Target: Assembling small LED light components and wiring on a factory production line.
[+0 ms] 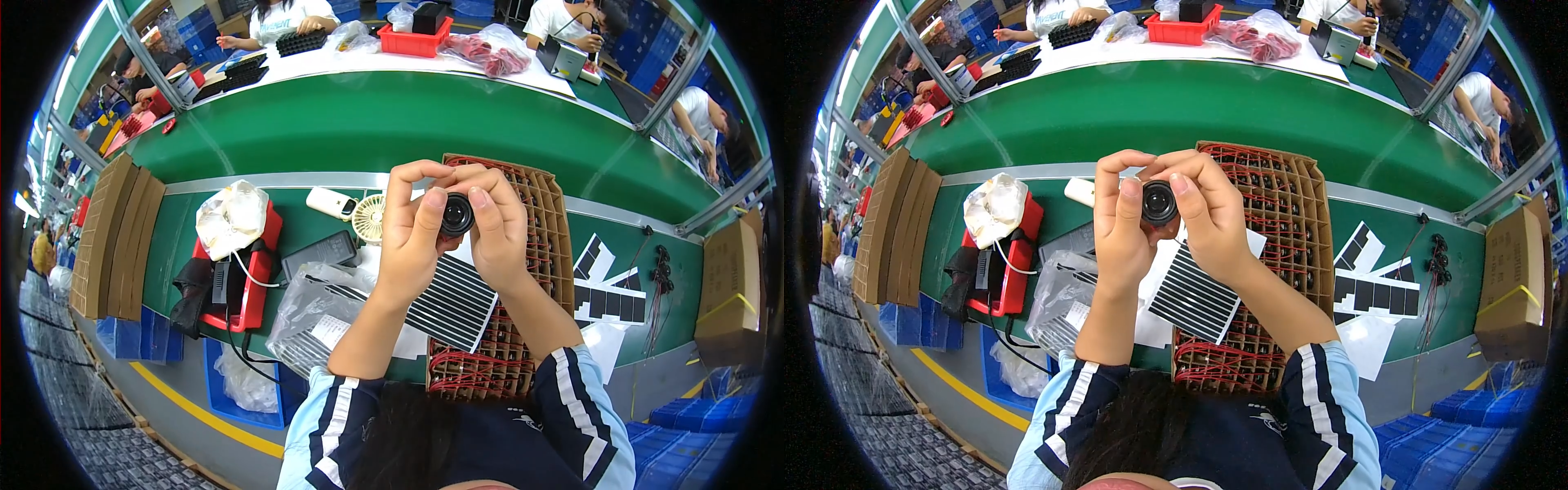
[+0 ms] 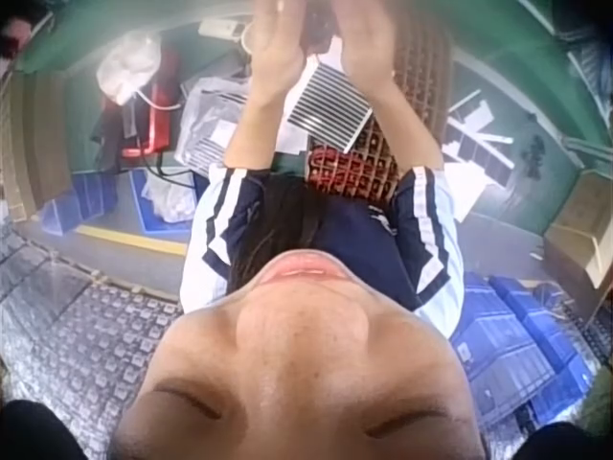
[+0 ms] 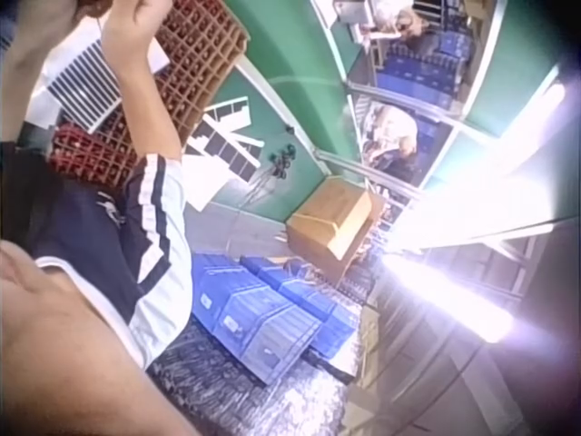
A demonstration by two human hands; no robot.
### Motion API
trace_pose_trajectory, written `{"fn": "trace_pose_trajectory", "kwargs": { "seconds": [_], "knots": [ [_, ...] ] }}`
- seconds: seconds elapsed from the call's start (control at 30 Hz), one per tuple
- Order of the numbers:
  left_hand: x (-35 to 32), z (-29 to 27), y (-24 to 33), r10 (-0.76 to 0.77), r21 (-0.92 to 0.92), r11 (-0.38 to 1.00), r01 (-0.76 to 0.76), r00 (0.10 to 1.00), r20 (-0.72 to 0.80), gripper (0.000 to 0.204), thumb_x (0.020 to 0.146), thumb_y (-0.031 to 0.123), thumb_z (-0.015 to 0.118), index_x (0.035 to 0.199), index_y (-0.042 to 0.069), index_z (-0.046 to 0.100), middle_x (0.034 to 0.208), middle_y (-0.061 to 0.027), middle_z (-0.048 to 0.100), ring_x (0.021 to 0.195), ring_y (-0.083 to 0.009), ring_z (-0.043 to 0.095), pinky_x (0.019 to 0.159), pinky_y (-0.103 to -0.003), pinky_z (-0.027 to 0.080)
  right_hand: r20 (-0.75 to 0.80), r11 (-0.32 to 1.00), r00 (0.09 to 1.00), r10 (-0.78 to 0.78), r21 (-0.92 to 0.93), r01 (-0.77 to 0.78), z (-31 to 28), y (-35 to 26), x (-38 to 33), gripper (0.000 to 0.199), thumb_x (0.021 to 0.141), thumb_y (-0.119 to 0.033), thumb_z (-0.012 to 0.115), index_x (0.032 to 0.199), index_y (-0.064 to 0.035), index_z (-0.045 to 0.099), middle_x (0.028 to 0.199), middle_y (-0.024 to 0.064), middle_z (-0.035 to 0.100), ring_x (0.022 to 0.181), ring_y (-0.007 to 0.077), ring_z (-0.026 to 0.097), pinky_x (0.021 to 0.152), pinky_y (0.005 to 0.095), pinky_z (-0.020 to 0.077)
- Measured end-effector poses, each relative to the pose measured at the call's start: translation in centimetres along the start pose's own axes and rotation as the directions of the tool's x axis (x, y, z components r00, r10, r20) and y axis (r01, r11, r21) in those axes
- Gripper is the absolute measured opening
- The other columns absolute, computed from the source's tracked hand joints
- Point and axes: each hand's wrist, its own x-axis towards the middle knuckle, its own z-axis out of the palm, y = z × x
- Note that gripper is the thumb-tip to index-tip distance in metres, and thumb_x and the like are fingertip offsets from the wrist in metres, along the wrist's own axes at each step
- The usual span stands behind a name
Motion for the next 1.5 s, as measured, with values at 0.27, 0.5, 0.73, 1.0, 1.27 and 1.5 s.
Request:
{"fn": "trace_pose_trajectory", "kwargs": {
  "seconds": [0.27, 0.5, 0.73, 1.0, 1.27, 1.5],
  "knots": [
    [0.0, -0.3, -0.2, 0.003, 0.056, 0.998, -0.002, 1.000, -0.010, 0.028, 0.090, 0.029, 0.045, 0.107, 0.007, 0.038, 0.068, -0.0020, 0.052, 0.050, -0.0011, 0.040, 0.042, -0.013, 0.030, 0.015, 1.000, 1.000, 0.009, 0.015, -0.009, -0.6, 0.4, 0.1, 0.021, 0.090, -0.015, 0.039, 0.089, 0.0027, 0.051, 0.098, 0.0113, 0.054, 0.083, 0.0114, 0.051, 0.074, 0.0242, 0.0427],
    [0.6, -0.6, 1.7, 0.040, 0.239, 0.969, -0.056, 0.997, 0.072, 0.043, 0.073, 0.009, 0.069, 0.102, 0.005, 0.038, 0.078, -0.0021, 0.049, 0.060, -0.0035, 0.047, 0.049, -0.014, 0.036, -0.038, 0.975, 0.994, -0.102, -0.203, 0.092, -1.8, -0.8, 1.5, 0.023, 0.089, -0.012, 0.038, 0.085, 0.0024, 0.055, 0.096, 0.0089, 0.057, 0.081, 0.0097, 0.049, 0.074, 0.0229, 0.0379],
    [0.1, -1.4, 2.6, 0.044, 0.291, 0.956, -0.025, 0.997, -0.056, 0.034, 0.072, -0.003, 0.061, 0.096, 0.005, 0.037, 0.068, 0.0006, 0.046, 0.055, -0.0020, 0.039, 0.047, -0.015, 0.031, -0.067, 0.942, 0.976, -0.206, -0.284, 0.179, -3.7, -2.5, 2.7, 0.021, 0.086, -0.010, 0.041, 0.082, 0.0031, 0.057, 0.093, 0.0086, 0.060, 0.080, 0.0098, 0.052, 0.072, 0.0222, 0.0396],
    [0.3, -2.5, 3.6, 0.050, 0.349, 0.936, -0.032, 0.998, -0.042, 0.021, 0.075, 0.006, 0.063, 0.089, 0.000, 0.048, 0.067, -0.0016, 0.049, 0.048, -0.0028, 0.040, 0.042, -0.016, 0.031, -0.078, 0.860, 0.974, -0.212, -0.487, 0.149, -8.8, -5.3, 2.4, 0.020, 0.085, -0.010, 0.044, 0.086, 0.0019, 0.059, 0.089, 0.0064, 0.061, 0.079, 0.0106, 0.052, 0.071, 0.0228, 0.0392],
    [0.7, -3.8, 3.9, 0.034, 0.411, 0.911, -0.032, 0.999, 0.002, 0.023, 0.080, 0.018, 0.061, 0.093, 0.000, 0.057, 0.066, 0.0042, 0.044, 0.050, -0.0003, 0.030, 0.043, -0.015, 0.022, -0.197, 0.614, 0.937, 0.290, -0.713, -0.340, -13.8, -4.2, -5.0, 0.012, 0.082, -0.012, 0.055, 0.085, -0.0014, 0.058, 0.079, -0.0001, 0.054, 0.068, 0.0047, 0.046, 0.061, 0.0188, 0.0384],
    [0.6, -3.3, 3.7, 0.022, 0.405, 0.914, 0.008, 0.997, -0.070, 0.020, 0.078, 0.006, 0.058, 0.096, -0.001, 0.055, 0.067, 0.0026, 0.045, 0.050, -0.0011, 0.033, 0.044, -0.016, 0.024, -0.171, 0.404, 0.865, 0.472, -0.830, -0.385, -13.9, -4.9, -9.5, 0.014, 0.075, -0.006, 0.060, 0.088, -0.0011, 0.057, 0.079, 0.0027, 0.049, 0.065, 0.0088, 0.045, 0.059, 0.0209, 0.0371]
  ]
}}
